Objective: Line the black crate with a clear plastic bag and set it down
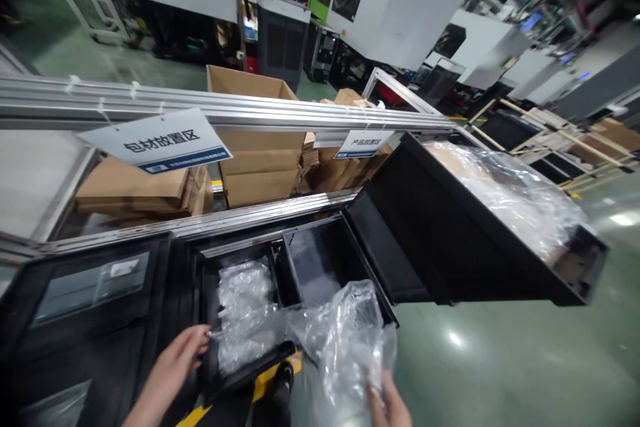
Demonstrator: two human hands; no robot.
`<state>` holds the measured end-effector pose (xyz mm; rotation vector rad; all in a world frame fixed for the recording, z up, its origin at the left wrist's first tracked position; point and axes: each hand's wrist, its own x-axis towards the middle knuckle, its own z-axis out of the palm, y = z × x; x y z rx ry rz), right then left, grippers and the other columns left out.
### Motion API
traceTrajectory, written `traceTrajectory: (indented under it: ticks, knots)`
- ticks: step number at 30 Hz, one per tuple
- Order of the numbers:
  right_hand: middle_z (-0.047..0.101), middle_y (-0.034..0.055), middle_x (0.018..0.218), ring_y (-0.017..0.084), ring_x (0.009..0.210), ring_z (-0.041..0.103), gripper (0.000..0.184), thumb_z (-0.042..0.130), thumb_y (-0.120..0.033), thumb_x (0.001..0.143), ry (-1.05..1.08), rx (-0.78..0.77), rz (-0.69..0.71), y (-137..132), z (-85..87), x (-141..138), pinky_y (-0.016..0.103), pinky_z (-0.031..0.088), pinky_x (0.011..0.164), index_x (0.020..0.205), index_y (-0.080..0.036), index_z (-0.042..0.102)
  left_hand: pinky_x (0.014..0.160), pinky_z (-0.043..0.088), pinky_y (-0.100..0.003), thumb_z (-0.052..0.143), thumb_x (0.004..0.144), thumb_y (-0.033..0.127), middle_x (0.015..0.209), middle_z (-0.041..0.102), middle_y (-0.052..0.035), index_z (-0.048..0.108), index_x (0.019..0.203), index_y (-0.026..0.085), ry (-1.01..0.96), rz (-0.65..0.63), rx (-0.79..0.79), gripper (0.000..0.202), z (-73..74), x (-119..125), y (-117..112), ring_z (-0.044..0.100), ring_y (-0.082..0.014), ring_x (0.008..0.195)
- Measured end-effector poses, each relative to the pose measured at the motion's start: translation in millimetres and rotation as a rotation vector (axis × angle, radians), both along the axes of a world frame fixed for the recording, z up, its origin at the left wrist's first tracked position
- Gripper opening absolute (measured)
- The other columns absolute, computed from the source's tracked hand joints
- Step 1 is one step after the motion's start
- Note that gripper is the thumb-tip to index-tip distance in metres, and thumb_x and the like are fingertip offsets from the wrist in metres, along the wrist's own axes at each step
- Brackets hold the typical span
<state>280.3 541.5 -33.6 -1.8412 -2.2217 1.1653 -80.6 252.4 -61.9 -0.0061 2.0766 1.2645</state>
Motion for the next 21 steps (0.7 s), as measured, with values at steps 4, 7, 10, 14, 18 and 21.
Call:
traceTrajectory:
  ticks: [4,7,10,14,18,21]
  knots:
    - [0.072,0.0101,0.125,0.037,0.124,0.063,0.059,0.062,-0.061,0.072,0.206,-0.229,0.362,-86,-27.0,-55,0.042,0.049,0.107,0.117,-0.025,0.076,0.096,0.054,-0.032,0.073,0.068,0.059,0.14,0.064,-0.0122,0.058,0.134,0.02,-0.01,-0.265,0.221,0.078,18.8,58,73,0.063,-0.0285,0.124]
    - [0.073,0.011,0.125,0.034,0.121,0.065,0.06,0.054,-0.058,0.076,0.187,-0.196,0.348,-105,-25.6,-78,0.042,0.049,0.106,0.118,-0.021,0.075,0.082,0.056,-0.036,0.083,0.06,0.041,0.094,0.079,-0.0105,0.074,0.091,0.017,0.028,-0.353,0.191,0.04,19.8,56,103,0.072,-0.0278,0.089]
    - [0.073,0.0182,0.122,0.037,0.118,0.066,0.062,0.043,-0.054,0.082,0.083,-0.028,0.163,-75,-1.4,-68,0.049,0.049,0.105,0.118,-0.013,0.073,0.077,0.052,-0.039,0.069,0.079,0.04,0.07,0.071,-0.0051,0.068,0.071,0.017,0.131,-0.282,0.105,0.024,30.4,7,82,0.066,-0.0224,0.072]
    - [0.07,0.0166,0.125,0.036,0.116,0.066,0.051,0.044,-0.047,0.084,0.124,0.187,0.137,-23,52.6,-66,0.051,0.048,0.104,0.117,-0.019,0.07,0.082,0.05,-0.036,0.069,0.076,0.05,0.079,0.072,-0.0055,0.07,0.073,0.02,0.26,-0.164,0.173,0.03,72.6,-59,34,0.065,-0.0266,0.088]
    - [0.07,0.0098,0.126,0.026,0.119,0.064,0.038,0.044,-0.044,0.089,0.306,0.32,0.318,15,130.0,-117,0.038,0.047,0.106,0.103,-0.022,0.071,0.081,0.055,-0.038,0.059,0.078,0.069,0.088,0.073,-0.0074,0.068,0.094,0.019,0.279,-0.049,0.371,0.053,126.2,-96,44,0.069,-0.0282,0.091]
    - [0.076,0.0036,0.099,0.022,0.093,0.069,0.025,0.05,-0.037,0.087,0.353,0.368,0.458,36,200.6,-160,0.029,0.052,0.082,0.091,-0.024,0.07,0.073,0.057,-0.038,0.059,0.083,0.065,0.079,0.07,-0.005,0.065,0.096,0.015,0.329,0.017,0.466,0.051,173.5,-137,76,0.067,-0.0217,0.073]
